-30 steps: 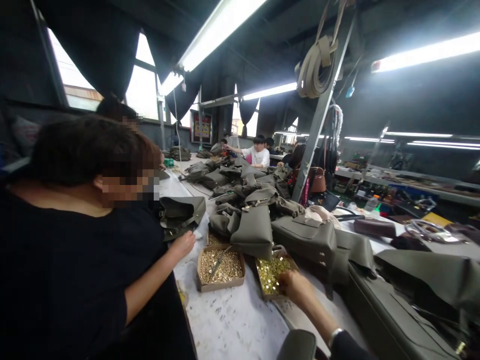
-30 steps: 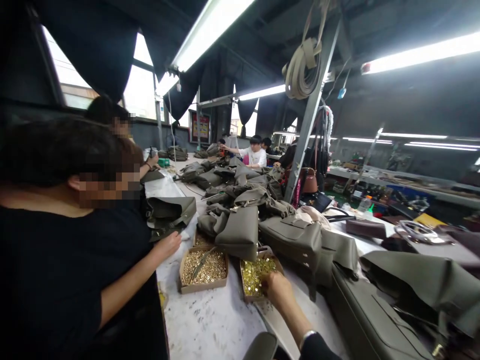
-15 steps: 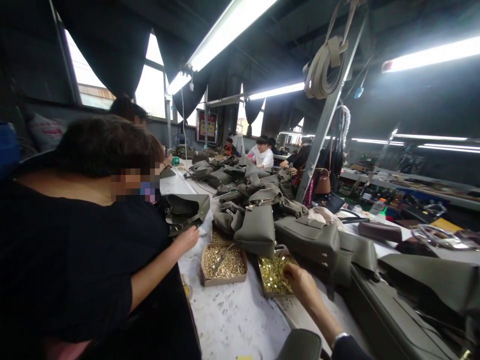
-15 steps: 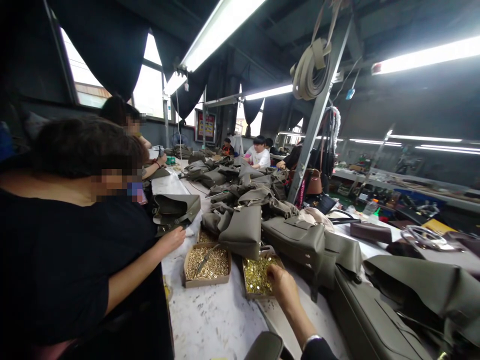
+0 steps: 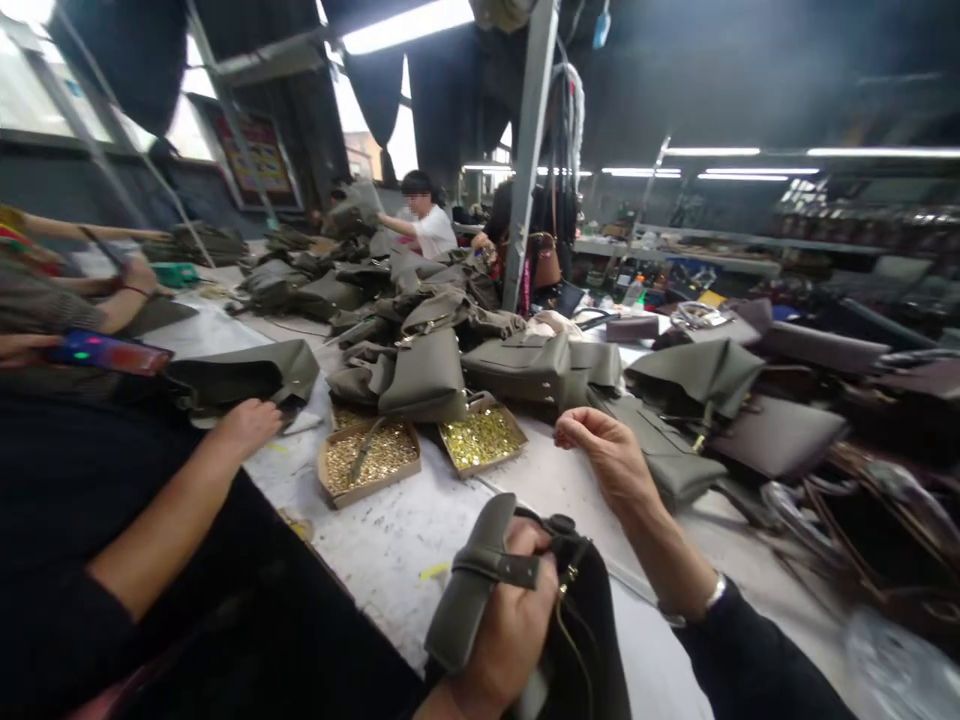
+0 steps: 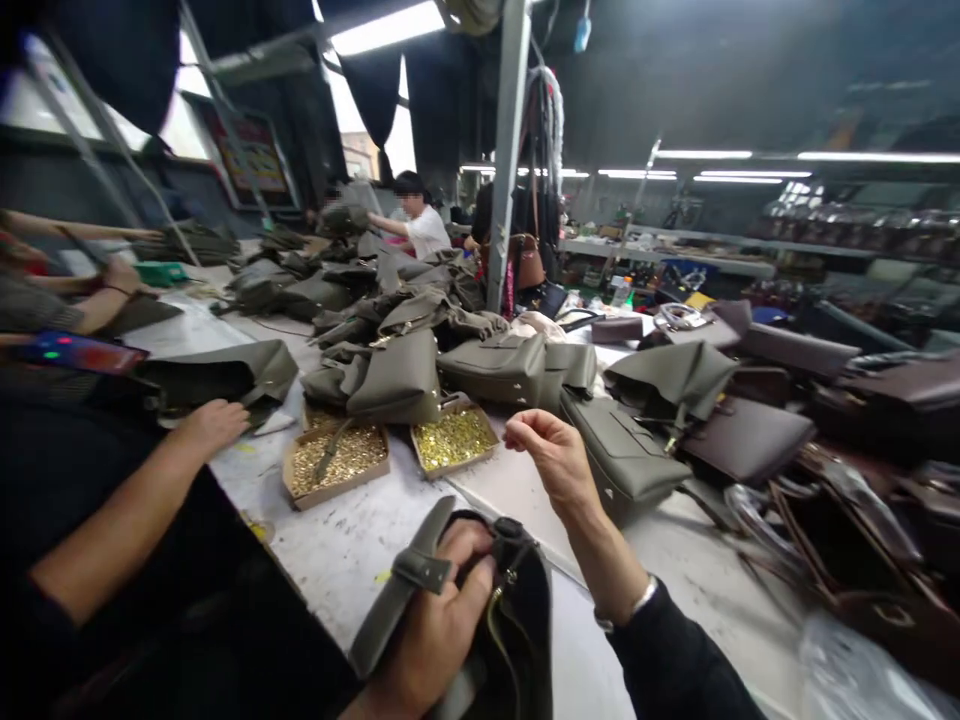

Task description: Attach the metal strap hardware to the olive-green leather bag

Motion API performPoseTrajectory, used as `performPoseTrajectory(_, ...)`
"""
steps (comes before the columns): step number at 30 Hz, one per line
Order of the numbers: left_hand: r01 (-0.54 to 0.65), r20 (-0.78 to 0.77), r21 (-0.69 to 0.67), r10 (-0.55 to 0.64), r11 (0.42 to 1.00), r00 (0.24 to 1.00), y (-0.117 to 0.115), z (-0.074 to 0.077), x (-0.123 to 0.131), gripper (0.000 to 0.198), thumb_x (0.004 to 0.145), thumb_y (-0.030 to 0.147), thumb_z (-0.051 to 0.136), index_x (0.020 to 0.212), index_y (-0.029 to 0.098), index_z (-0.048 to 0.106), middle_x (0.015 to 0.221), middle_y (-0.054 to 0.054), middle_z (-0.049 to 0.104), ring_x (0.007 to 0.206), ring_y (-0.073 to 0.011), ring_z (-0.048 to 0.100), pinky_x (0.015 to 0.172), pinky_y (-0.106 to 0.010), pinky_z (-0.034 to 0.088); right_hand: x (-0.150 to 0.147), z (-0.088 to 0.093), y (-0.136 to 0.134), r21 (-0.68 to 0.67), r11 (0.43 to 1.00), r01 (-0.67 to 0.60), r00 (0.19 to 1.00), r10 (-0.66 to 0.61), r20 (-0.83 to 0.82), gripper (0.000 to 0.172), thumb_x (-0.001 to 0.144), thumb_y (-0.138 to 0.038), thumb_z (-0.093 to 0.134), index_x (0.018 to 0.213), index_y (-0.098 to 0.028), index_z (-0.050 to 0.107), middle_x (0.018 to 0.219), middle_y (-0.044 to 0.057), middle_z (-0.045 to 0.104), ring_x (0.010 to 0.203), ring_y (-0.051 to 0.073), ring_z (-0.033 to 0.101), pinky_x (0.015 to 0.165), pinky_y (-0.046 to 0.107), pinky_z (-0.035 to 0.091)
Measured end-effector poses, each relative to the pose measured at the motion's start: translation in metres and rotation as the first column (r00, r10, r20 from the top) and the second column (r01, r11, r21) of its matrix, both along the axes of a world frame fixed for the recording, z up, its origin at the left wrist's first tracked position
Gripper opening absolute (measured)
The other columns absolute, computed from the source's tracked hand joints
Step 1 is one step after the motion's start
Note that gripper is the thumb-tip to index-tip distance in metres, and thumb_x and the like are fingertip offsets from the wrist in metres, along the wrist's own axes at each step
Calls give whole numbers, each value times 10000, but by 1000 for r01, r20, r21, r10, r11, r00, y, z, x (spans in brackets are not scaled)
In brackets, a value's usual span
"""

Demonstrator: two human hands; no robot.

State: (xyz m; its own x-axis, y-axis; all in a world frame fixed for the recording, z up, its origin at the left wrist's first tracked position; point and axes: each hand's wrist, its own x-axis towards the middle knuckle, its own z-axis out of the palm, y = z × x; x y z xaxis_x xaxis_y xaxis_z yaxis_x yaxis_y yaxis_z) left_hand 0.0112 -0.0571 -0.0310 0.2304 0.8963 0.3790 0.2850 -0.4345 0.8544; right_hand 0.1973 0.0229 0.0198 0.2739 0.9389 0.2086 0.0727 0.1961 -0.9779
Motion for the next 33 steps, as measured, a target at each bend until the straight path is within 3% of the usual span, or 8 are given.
performPoseTrajectory(3,87,-31,-105,-91,991,995,1,1,5,160,953,270,565,903,222,710,922,-36,724,894,-206,689,834,-320,571,1,11,-46,9,1000,-28,990,29,-135,288,748,-430,837,740,-174,705,683,6,668,650,135,578,652,256,491)
performPoseTrajectory(5,123,-20,-166,-128,978,992,9,1,2,170,955,265,548,903,216,702,905,-34,729,872,-202,693,794,-300,566,-3,7,-76,-10,999,-51,975,48,-217,223,731,-355,875,765,-182,738,711,8,701,664,137,612,657,250,514)
performPoseTrajectory(9,151,9,-223,-153,963,988,12,-3,-1,166,949,284,558,912,210,703,881,-34,735,842,-202,696,757,-284,557,-15,-20,-121,-46,999,6,961,-18,-276,180,735,-340,892,815,-217,789,789,22,760,722,165,690,701,258,566)
performPoseTrajectory(12,159,3,-195,-162,968,987,7,-5,0,152,943,271,565,920,213,704,878,-24,726,850,-198,693,794,-291,544,-24,-41,-141,3,993,115,977,-112,-181,114,789,-334,856,819,-240,799,818,23,769,761,176,707,724,247,574)
performPoseTrajectory(15,179,-12,-180,-184,967,983,3,-3,-1,131,937,243,566,910,211,691,880,-17,713,866,-194,689,823,-296,532,-31,-52,-151,62,975,213,976,-209,-62,110,829,-335,820,801,-237,779,804,23,750,753,177,690,693,236,562)
performPoseTrajectory(19,227,27,-166,-225,960,974,1,2,-2,121,933,222,571,882,201,679,887,-23,699,876,-189,680,839,-295,536,-35,-53,-154,86,954,286,957,-288,17,182,843,-349,805,748,-217,722,737,10,684,699,164,635,633,230,523)
performPoseTrajectory(27,280,69,-64,-275,958,959,-2,-1,3,111,928,188,595,885,196,697,890,-30,702,874,-181,684,838,-293,552,-36,-55,-152,236,956,177,977,-199,77,71,893,-231,758,834,-243,721,759,-11,682,716,156,628,686,255,496)
performPoseTrajectory(33,249,57,-25,-248,968,967,-4,-5,7,125,903,161,632,929,207,745,917,-30,728,884,-177,697,833,-279,565,-39,-63,-152,254,941,223,970,-241,41,64,888,-236,763,829,-255,748,797,-6,633,754,159,596,706,257,482)
